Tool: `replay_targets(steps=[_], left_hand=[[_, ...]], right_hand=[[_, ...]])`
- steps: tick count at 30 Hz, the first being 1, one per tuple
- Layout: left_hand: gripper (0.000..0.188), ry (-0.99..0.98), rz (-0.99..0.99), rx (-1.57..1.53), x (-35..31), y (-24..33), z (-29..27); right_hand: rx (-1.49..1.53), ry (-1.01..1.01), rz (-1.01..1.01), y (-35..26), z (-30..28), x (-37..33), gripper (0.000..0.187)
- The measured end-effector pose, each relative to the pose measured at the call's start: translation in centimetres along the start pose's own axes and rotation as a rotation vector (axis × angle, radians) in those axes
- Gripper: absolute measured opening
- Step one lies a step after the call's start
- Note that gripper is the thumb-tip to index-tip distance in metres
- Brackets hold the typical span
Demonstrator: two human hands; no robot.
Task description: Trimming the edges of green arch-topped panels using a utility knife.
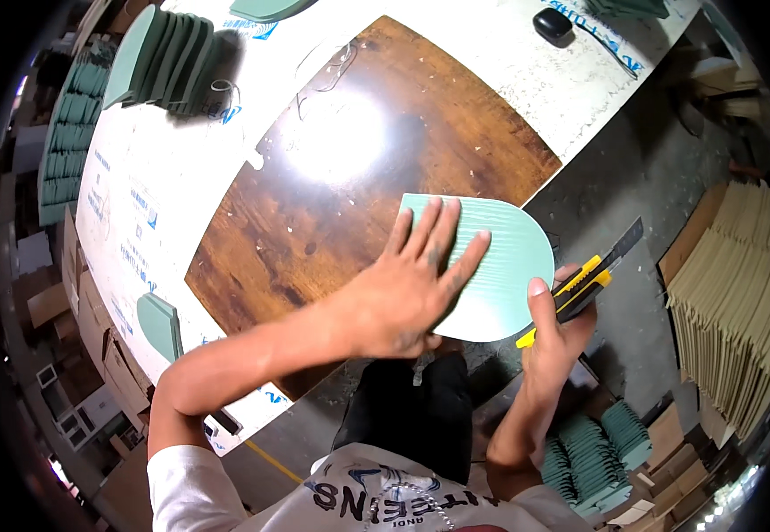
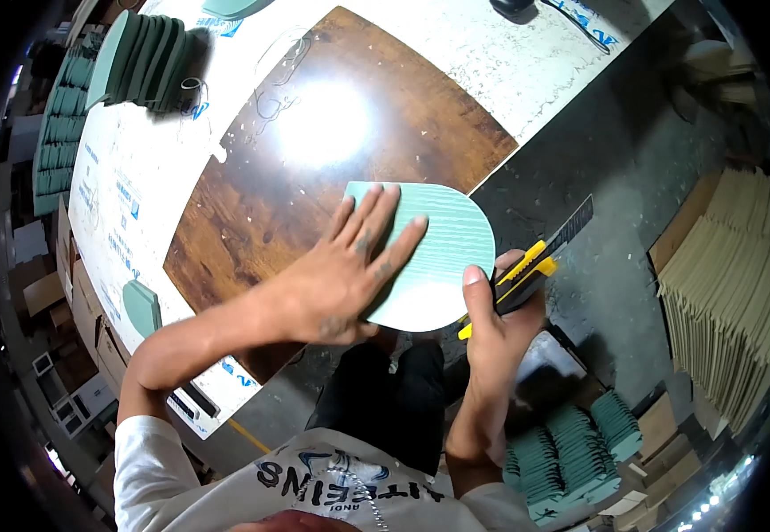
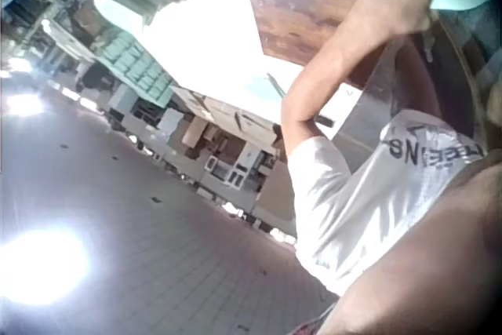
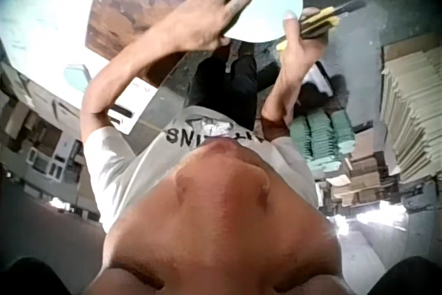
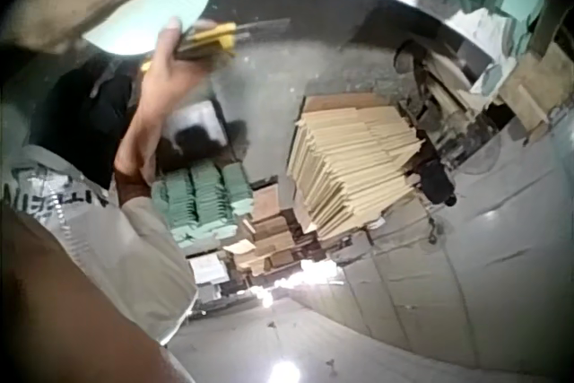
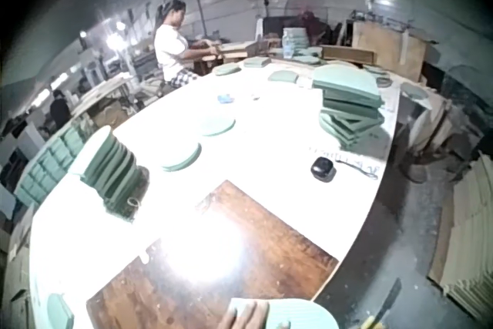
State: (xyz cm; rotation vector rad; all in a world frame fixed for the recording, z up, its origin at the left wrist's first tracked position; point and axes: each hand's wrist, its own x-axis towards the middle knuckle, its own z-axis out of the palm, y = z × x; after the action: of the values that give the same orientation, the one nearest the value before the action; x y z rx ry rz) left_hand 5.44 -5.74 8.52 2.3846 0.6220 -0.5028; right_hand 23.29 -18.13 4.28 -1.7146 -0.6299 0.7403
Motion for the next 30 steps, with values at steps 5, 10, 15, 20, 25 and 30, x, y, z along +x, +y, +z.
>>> replay_targets(steps=[5, 10, 15, 20, 25, 30], left_hand=[[0.045, 0.793, 0.146, -0.258, -3.3, -1.2, -0.7], [0.048, 1.075, -0.305, -1.204, 1.2, -6.5, -1.2], [0.071, 0.999, -0.779, -0.471, 3.2, -8.7, 1.5], [0.075, 1.136, -0.661, -0.099, 7.6, -10.1, 1.7], [0.061, 1.218, -0.593, 0.014, 10.7, -10.4, 1.9], [0.046, 1.174, -0.692, 0.266, 11.3, -9.2, 1.7]], right_hand=[[0.585, -0.226, 0.048, -3.3, 0.5, 0.9, 0.044], [0.038, -0.247, 0.043, -0.6, 0.4, 0.4, 0.046], [-0.458, -0.325, -0.453, 1.8, 0.5, 1.2, 0.050], [-0.759, -0.344, -0.758, 3.3, -0.9, 4.3, 0.051], [-0.810, -0.377, -0.789, 3.7, -1.0, 5.1, 0.054], [-0.882, -0.329, -0.801, 4.2, -1.5, 5.4, 0.060]])
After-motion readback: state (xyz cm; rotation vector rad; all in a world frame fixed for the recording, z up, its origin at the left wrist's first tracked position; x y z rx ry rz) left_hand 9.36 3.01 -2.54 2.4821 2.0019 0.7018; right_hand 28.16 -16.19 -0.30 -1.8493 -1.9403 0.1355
